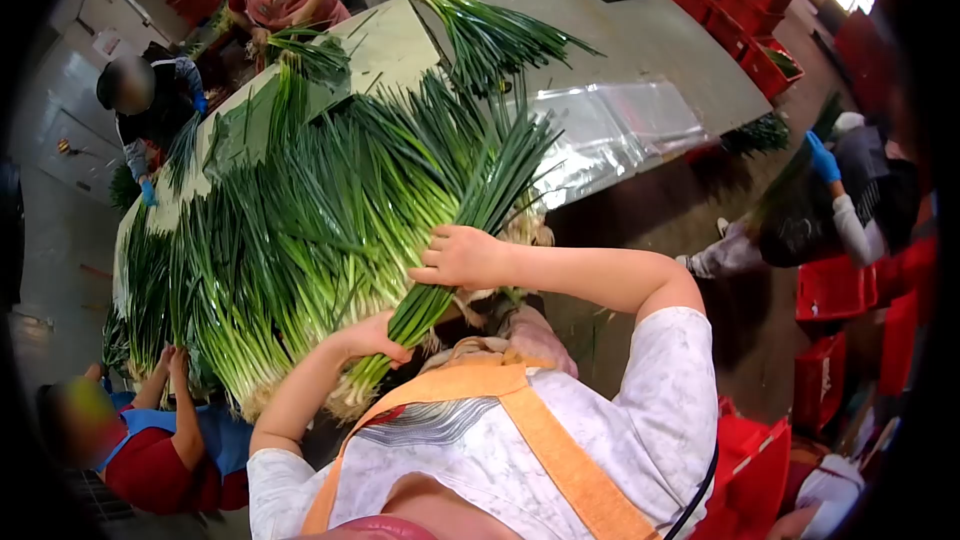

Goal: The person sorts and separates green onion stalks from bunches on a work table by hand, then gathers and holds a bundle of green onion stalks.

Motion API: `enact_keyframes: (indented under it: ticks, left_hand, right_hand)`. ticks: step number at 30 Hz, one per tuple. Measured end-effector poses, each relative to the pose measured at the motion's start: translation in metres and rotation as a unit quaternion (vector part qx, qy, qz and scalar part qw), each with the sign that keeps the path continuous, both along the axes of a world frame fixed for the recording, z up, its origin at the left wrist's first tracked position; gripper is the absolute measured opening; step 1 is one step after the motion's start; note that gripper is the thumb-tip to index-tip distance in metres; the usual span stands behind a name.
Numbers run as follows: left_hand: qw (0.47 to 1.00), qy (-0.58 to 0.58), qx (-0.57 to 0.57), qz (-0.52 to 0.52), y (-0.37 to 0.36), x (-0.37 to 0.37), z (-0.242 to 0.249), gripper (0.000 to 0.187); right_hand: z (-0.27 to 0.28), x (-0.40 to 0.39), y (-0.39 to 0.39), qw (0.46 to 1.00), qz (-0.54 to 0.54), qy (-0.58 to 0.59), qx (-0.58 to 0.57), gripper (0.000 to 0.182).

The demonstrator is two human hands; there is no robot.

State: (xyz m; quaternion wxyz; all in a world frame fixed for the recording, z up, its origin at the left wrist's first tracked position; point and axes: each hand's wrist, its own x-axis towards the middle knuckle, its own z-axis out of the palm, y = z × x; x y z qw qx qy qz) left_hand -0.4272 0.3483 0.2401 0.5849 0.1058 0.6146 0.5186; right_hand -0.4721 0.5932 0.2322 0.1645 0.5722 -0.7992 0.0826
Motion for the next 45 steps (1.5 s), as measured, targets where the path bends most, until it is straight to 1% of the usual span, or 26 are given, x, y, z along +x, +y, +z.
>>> enact_keyframes:
  ticks: [3,5,6,8,9,10,11,13,15,16,17,19,21,22,23,25,28,31,32,34,35,37,39,41,43,45]
  left_hand:
    - [1.000,-0.030,0.001,-0.008,0.029,-0.060,0.023,0.039]
    - [0.999,-0.047,-0.018,0.006,0.052,-0.105,0.035,0.049]
    - [1.000,-0.016,-0.019,-0.016,0.065,-0.133,0.045,0.057]
    - [0.979,0.186,-0.061,-0.061,0.093,-0.193,0.069,0.065]
    - [0.952,0.282,-0.084,-0.084,0.105,-0.225,0.081,0.070]
    - [0.897,0.414,-0.121,-0.102,0.112,-0.259,0.097,0.071]
    - [0.822,0.535,-0.156,-0.119,0.117,-0.291,0.112,0.072]
    - [0.713,0.678,-0.174,0.036,0.120,-0.337,0.137,0.063]
    - [0.718,0.645,-0.134,0.226,0.115,-0.354,0.138,0.053]
    - [0.746,0.585,-0.047,0.316,0.105,-0.358,0.119,0.046]
    - [0.775,0.494,-0.003,0.394,0.099,-0.353,0.099,0.042]
    - [0.787,0.490,-0.134,0.349,0.084,-0.336,0.064,0.038]
    - [0.779,0.504,-0.274,0.255,0.073,-0.309,0.027,0.037]
    - [0.785,0.487,-0.303,0.235,0.063,-0.291,0.004,0.038]
    - [0.791,0.468,-0.332,0.215,0.056,-0.269,-0.014,0.039]
    - [0.808,0.403,-0.359,0.235,0.057,-0.229,-0.027,0.039]
    - [0.823,0.326,-0.401,0.238,0.061,-0.177,-0.049,0.038]
    - [0.835,0.281,-0.402,0.250,0.074,-0.138,-0.065,0.039]
    - [0.833,0.267,-0.397,0.278,0.081,-0.131,-0.065,0.041]
    - [0.826,0.239,-0.395,0.324,0.090,-0.118,-0.067,0.044]
    - [0.819,0.189,-0.393,0.373,0.100,-0.118,-0.061,0.043]
    - [0.818,0.225,-0.391,0.357,0.097,-0.101,-0.082,0.042]
    - [0.829,0.241,-0.391,0.320,0.095,-0.094,-0.093,0.042]
    - [0.838,0.255,-0.387,0.287,0.097,-0.096,-0.095,0.041]
    - [0.845,0.271,-0.381,0.262,0.097,-0.100,-0.099,0.041]
    - [0.847,0.296,-0.350,0.267,0.098,-0.103,-0.103,0.040]
  right_hand:
    - [0.004,-0.055,0.032,0.996,-0.020,-0.070,0.043,0.044]
    - [0.012,-0.098,0.057,0.999,-0.022,-0.039,0.017,0.035]
    - [0.019,-0.123,0.073,0.998,-0.039,-0.042,0.016,0.034]
    - [0.039,-0.171,0.108,0.995,-0.084,-0.061,0.006,0.033]
    - [0.046,-0.200,0.129,0.991,-0.112,-0.077,-0.002,0.033]
    - [0.048,-0.229,0.151,0.985,-0.155,-0.070,-0.006,0.034]
    - [0.047,-0.260,0.174,0.978,-0.198,-0.064,-0.010,0.035]
    - [0.036,-0.320,0.218,0.956,-0.277,-0.044,-0.084,0.039]
    - [0.032,-0.372,0.248,0.907,-0.392,-0.122,-0.097,0.042]
    - [0.027,-0.401,0.259,0.880,-0.444,-0.137,-0.101,0.044]
    - [0.021,-0.429,0.269,0.849,-0.495,-0.151,-0.104,0.046]
    - [0.008,-0.487,0.280,0.806,-0.558,-0.162,-0.116,0.048]
    - [-0.007,-0.542,0.280,0.783,-0.590,-0.139,-0.142,0.048]
    - [-0.015,-0.568,0.278,0.769,-0.606,-0.130,-0.156,0.048]
    - [-0.021,-0.594,0.278,0.767,-0.606,-0.144,-0.155,0.053]
    - [-0.031,-0.646,0.269,0.762,-0.604,-0.173,-0.156,0.062]
    - [-0.032,-0.694,0.248,0.697,-0.647,-0.268,-0.154,0.084]
    - [-0.088,-0.717,0.233,0.722,-0.640,-0.210,-0.159,0.100]
    - [-0.101,-0.718,0.231,0.715,-0.617,-0.288,-0.159,0.101]
    - [-0.149,-0.716,0.230,0.751,-0.596,-0.245,-0.144,0.084]
    - [-0.165,-0.705,0.229,0.772,-0.583,-0.218,-0.131,0.076]
    - [-0.188,-0.681,0.229,0.804,-0.548,-0.163,-0.162,0.066]
    - [-0.200,-0.653,0.233,0.825,-0.517,-0.099,-0.205,0.054]
    - [-0.204,-0.626,0.238,0.848,-0.471,-0.086,-0.226,0.049]
    - [-0.206,-0.593,0.242,0.856,-0.441,-0.096,-0.251,0.038]
    - [-0.191,-0.554,0.246,0.869,-0.409,-0.114,-0.254,0.033]
